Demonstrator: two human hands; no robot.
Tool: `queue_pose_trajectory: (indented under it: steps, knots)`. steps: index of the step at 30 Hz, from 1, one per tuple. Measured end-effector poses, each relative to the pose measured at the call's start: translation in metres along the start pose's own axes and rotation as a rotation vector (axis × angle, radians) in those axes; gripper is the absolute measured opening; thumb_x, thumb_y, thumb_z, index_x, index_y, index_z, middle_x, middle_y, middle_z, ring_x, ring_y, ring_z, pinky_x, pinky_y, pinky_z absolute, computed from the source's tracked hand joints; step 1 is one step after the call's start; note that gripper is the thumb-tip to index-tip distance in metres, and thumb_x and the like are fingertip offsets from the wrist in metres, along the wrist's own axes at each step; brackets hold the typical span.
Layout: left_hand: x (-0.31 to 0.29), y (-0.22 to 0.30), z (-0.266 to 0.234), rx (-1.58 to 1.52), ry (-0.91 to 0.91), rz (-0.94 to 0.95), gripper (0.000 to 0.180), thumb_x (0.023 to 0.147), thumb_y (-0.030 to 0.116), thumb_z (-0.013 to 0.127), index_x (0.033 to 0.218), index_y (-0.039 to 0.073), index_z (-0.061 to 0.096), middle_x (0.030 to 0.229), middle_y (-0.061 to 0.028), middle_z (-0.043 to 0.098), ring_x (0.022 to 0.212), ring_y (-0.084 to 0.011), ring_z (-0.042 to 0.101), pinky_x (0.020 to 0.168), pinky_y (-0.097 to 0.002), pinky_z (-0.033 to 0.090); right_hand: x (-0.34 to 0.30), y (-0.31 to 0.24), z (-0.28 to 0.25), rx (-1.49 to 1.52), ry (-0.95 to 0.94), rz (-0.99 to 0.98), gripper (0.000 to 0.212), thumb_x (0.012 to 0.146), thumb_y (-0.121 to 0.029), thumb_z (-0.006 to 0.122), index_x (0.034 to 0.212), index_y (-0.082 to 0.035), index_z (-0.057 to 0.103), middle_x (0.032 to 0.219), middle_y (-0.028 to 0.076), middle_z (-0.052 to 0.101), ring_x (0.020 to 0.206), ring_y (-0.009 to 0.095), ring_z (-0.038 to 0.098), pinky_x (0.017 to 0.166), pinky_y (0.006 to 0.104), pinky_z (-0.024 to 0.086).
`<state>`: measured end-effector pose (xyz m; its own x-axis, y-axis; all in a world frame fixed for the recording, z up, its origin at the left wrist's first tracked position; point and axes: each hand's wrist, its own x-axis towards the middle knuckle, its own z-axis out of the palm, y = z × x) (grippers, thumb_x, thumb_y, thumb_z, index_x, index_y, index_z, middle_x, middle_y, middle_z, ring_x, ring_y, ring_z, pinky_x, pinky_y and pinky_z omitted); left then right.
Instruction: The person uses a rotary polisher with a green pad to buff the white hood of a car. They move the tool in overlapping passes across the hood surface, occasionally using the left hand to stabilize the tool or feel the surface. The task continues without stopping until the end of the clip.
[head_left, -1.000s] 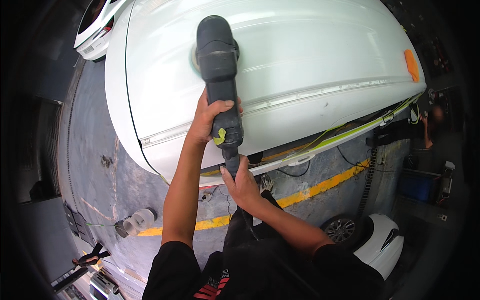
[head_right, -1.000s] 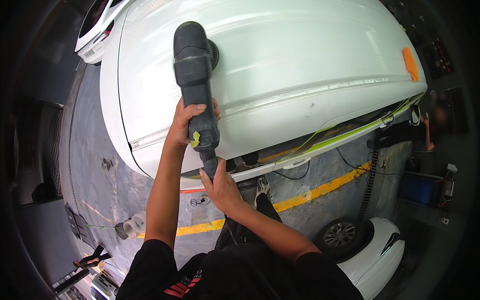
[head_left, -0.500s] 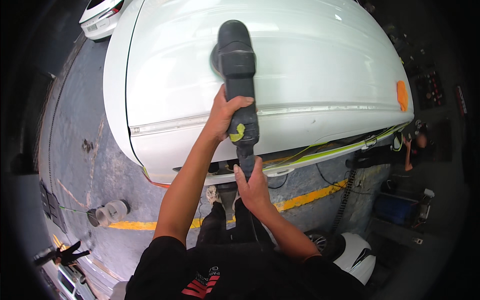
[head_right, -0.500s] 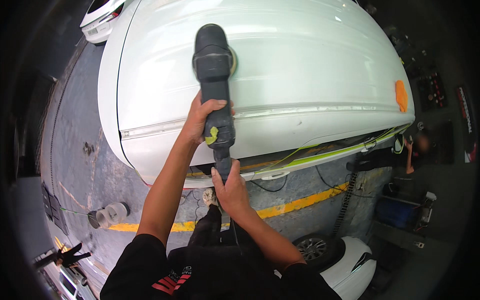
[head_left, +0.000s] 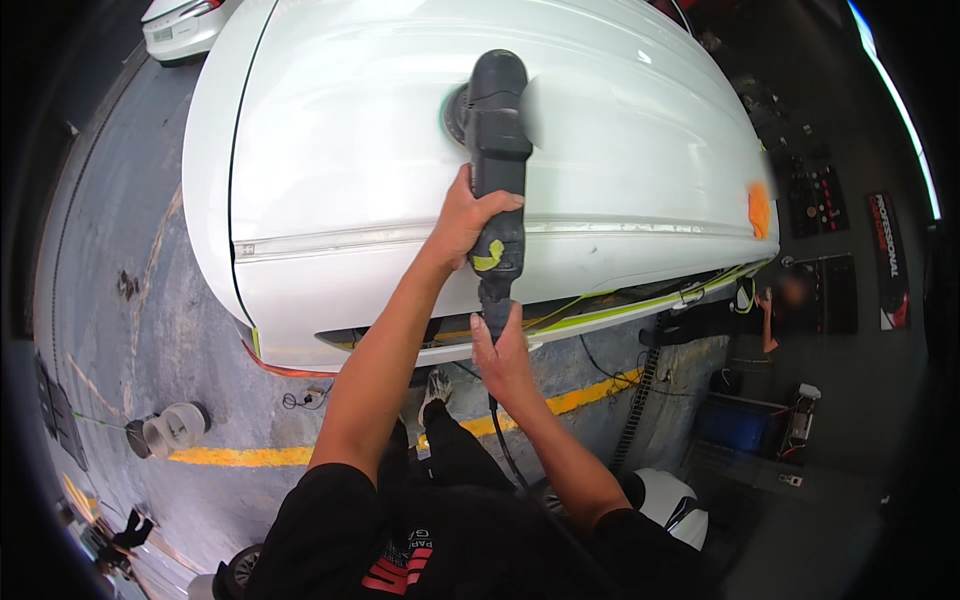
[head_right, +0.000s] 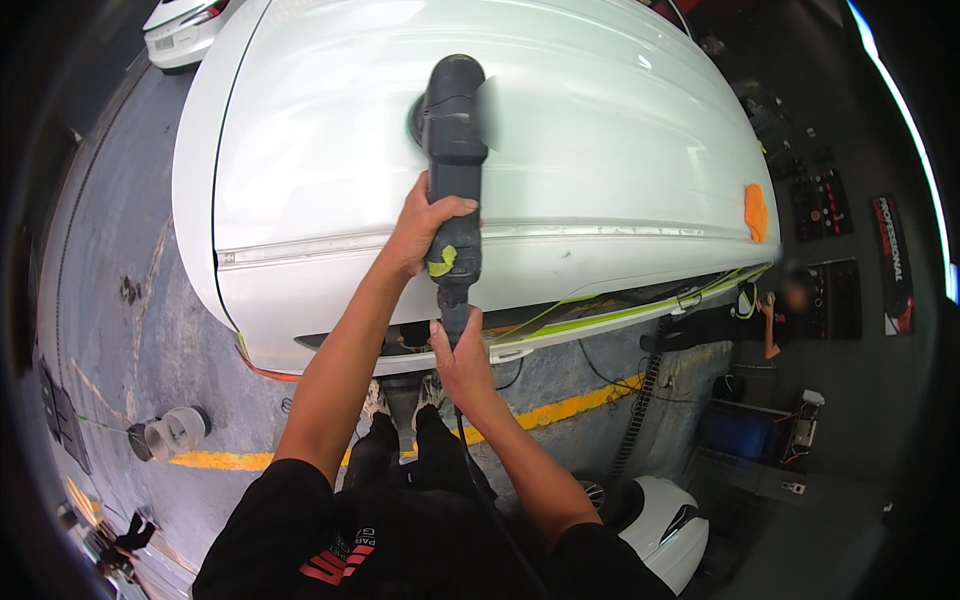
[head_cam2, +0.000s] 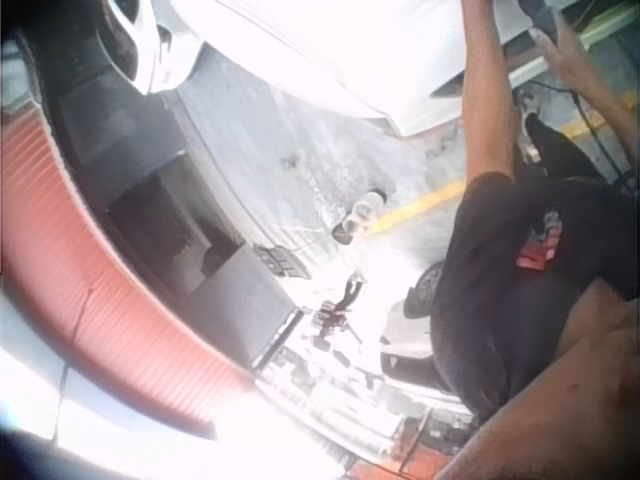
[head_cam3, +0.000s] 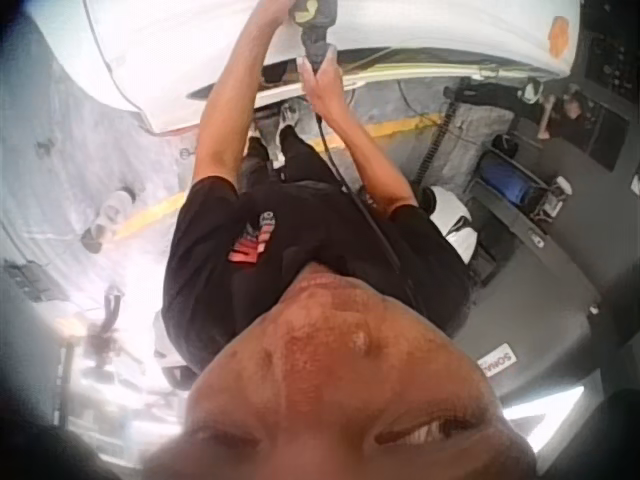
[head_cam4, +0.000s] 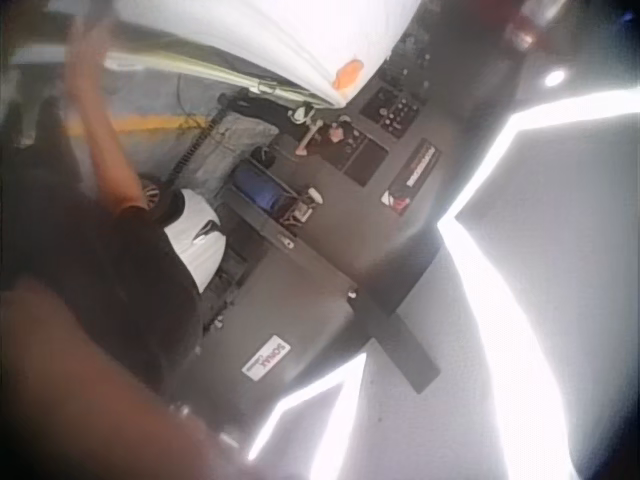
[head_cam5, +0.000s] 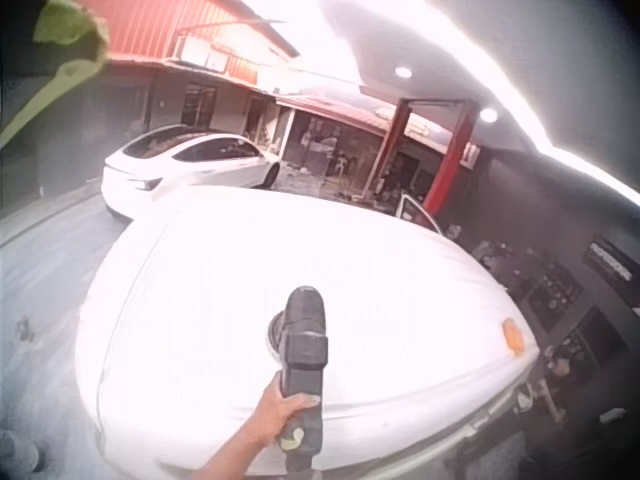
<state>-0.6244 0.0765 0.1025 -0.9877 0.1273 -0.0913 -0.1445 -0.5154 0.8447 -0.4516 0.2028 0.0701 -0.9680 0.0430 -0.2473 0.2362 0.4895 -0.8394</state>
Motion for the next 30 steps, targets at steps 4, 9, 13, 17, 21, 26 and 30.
queue_pose_trajectory:
  steps: [4,9,13,17,21,26,30]
  knots:
    - [-0.022,0.021,-0.040,-0.014,0.011,0.002,0.057,0.084,0.022,0.077,0.128,0.000,0.050,0.103,-0.0172,0.068,0.084,-0.0245,0.073,0.071,-0.0383,0.064,-0.009,-0.037,0.022,-0.046,-0.083,-0.047,0.052,0.107,-0.039,0.062,0.133,0.001,0.041,0.107,0.035,0.069,0.105,0.057,0.066,0.089,0.0593,0.051]
    - [-0.057,0.051,-0.093,0.022,0.148,0.040,0.048,0.088,0.032,0.073,0.116,-0.006,0.063,0.096,-0.0164,0.071,0.081,-0.0247,0.074,0.073,-0.0372,0.064,-0.013,-0.059,0.053,-0.033,-0.278,-0.099,0.050,0.107,-0.037,0.062,0.131,0.000,0.039,0.099,0.035,0.069,0.096,0.057,0.068,0.082,0.0607,0.052]
    - [-0.068,0.056,-0.112,0.001,0.233,0.030,0.050,0.090,0.038,0.071,0.114,-0.006,0.067,0.093,-0.0164,0.073,0.082,-0.0271,0.075,0.074,-0.0363,0.065,-0.016,-0.070,0.052,-0.031,-0.313,-0.158,0.049,0.106,-0.035,0.062,0.129,0.002,0.039,0.092,0.035,0.069,0.089,0.056,0.069,0.076,0.0603,0.054]
    - [-0.064,0.048,-0.089,-0.057,0.179,-0.033,0.050,0.091,0.038,0.071,0.116,-0.005,0.066,0.094,-0.0164,0.072,0.082,-0.0277,0.075,0.075,-0.0371,0.065,-0.020,-0.072,0.022,-0.032,-0.296,-0.146,0.048,0.106,-0.034,0.063,0.128,0.002,0.040,0.088,0.034,0.069,0.083,0.056,0.070,0.074,0.0604,0.054]
    - [-0.027,0.012,-0.023,-0.060,0.101,-0.068,0.048,0.091,0.035,0.071,0.117,-0.005,0.064,0.096,-0.0164,0.071,0.082,-0.0259,0.075,0.074,-0.0371,0.065,-0.016,-0.057,-0.039,-0.047,-0.213,-0.047,0.048,0.106,-0.035,0.063,0.130,0.001,0.042,0.094,0.035,0.070,0.091,0.056,0.069,0.079,0.0596,0.054]
    - [0.026,-0.024,0.068,-0.028,0.009,-0.023,0.052,0.086,0.023,0.079,0.123,-0.002,0.052,0.098,-0.0155,0.069,0.079,-0.0236,0.074,0.069,-0.0373,0.064,0.002,-0.021,-0.092,-0.023,0.038,-0.100,0.047,0.104,-0.035,0.066,0.125,0.001,0.044,0.096,0.033,0.070,0.090,0.052,0.071,0.076,0.0542,0.055]
    - [0.041,-0.039,0.107,-0.036,-0.037,-0.084,0.076,0.076,0.023,0.087,0.134,-0.004,0.046,0.106,-0.0141,0.063,0.080,-0.0189,0.070,0.069,-0.0331,0.062,0.006,-0.007,-0.106,0.186,0.033,0.086,0.039,0.107,-0.030,0.064,0.125,-0.001,0.045,0.082,0.013,0.065,0.066,0.023,0.064,0.062,0.0390,0.052]
